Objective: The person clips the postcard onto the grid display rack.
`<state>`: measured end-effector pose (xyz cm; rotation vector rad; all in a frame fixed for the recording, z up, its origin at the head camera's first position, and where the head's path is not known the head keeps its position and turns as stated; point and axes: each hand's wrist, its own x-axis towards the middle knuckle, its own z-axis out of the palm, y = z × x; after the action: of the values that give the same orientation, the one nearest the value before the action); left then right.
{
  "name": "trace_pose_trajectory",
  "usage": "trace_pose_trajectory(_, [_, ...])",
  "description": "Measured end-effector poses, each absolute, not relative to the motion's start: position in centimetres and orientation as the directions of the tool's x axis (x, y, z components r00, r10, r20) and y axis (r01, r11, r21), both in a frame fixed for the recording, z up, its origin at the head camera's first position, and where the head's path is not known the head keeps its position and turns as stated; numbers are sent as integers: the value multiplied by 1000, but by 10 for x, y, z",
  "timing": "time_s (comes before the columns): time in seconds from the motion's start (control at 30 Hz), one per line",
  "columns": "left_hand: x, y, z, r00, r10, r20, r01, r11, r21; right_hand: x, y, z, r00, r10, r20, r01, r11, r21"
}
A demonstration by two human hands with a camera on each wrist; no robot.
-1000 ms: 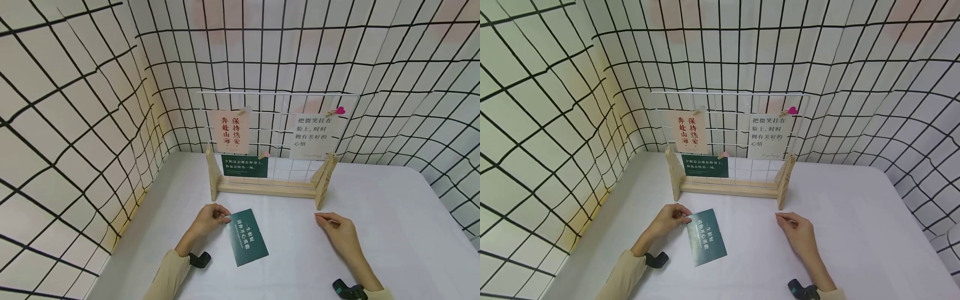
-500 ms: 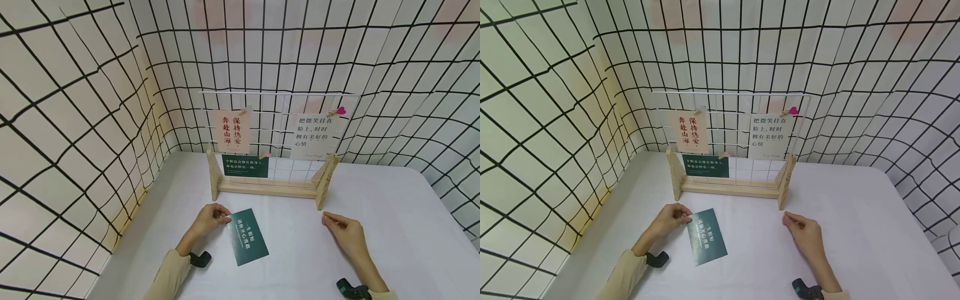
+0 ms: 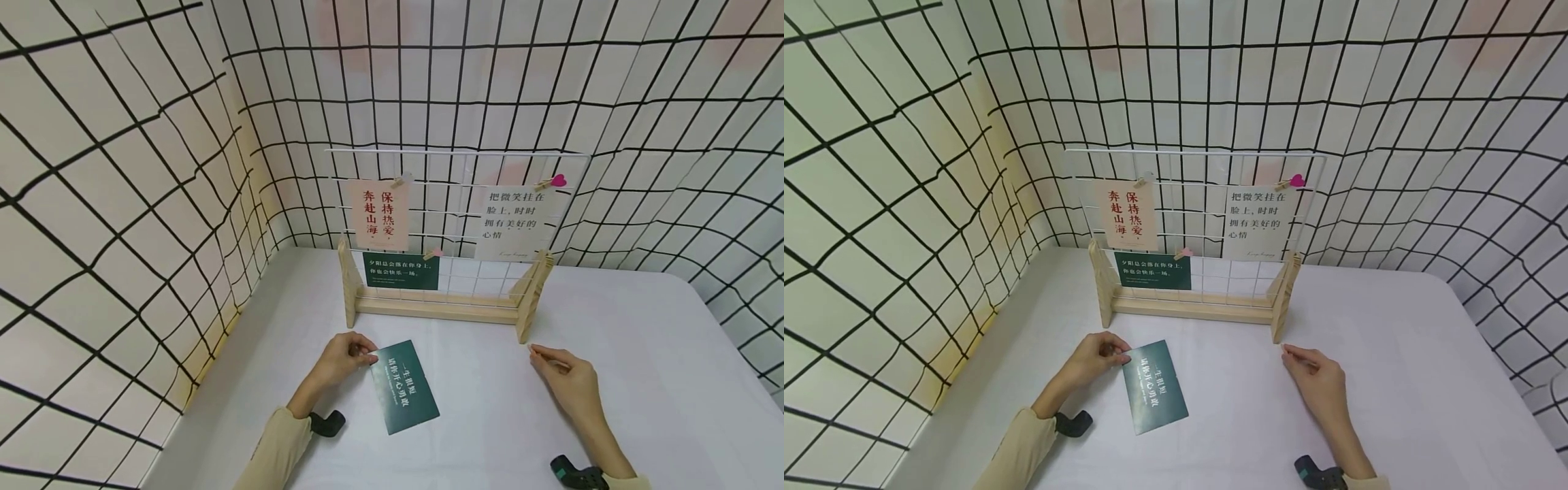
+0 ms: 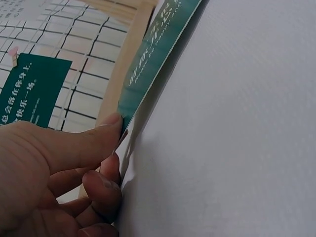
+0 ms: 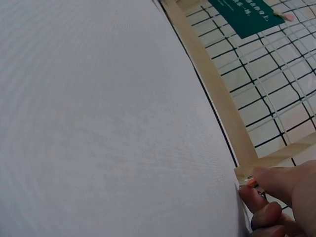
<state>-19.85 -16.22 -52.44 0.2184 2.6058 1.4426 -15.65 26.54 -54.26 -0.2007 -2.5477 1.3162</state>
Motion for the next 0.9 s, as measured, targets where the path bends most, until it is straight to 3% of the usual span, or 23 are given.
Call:
trace_pose_trajectory(0.2, [-200, -166, -526, -973, 227, -38, 72, 457, 887, -158, 265, -541, -941, 309, 139, 70, 578, -813])
trace_pose_trajectory(0.4, [-202, -169, -528, -977, 194, -94, -7, 406, 914, -158, 268, -542, -939, 325, 114, 96, 565, -819])
trace_pose_trajectory(0.67, [-205, -172, -529, -985, 117, -124, -81, 319, 944, -157, 268, -545, -943, 290, 165, 33, 572, -820])
trace_pose_trajectory(0.9, [-205, -171, -529, -989, 106, -103, -69, 284, 956, -158, 269, -547, -945, 252, 208, -31, 566, -824])
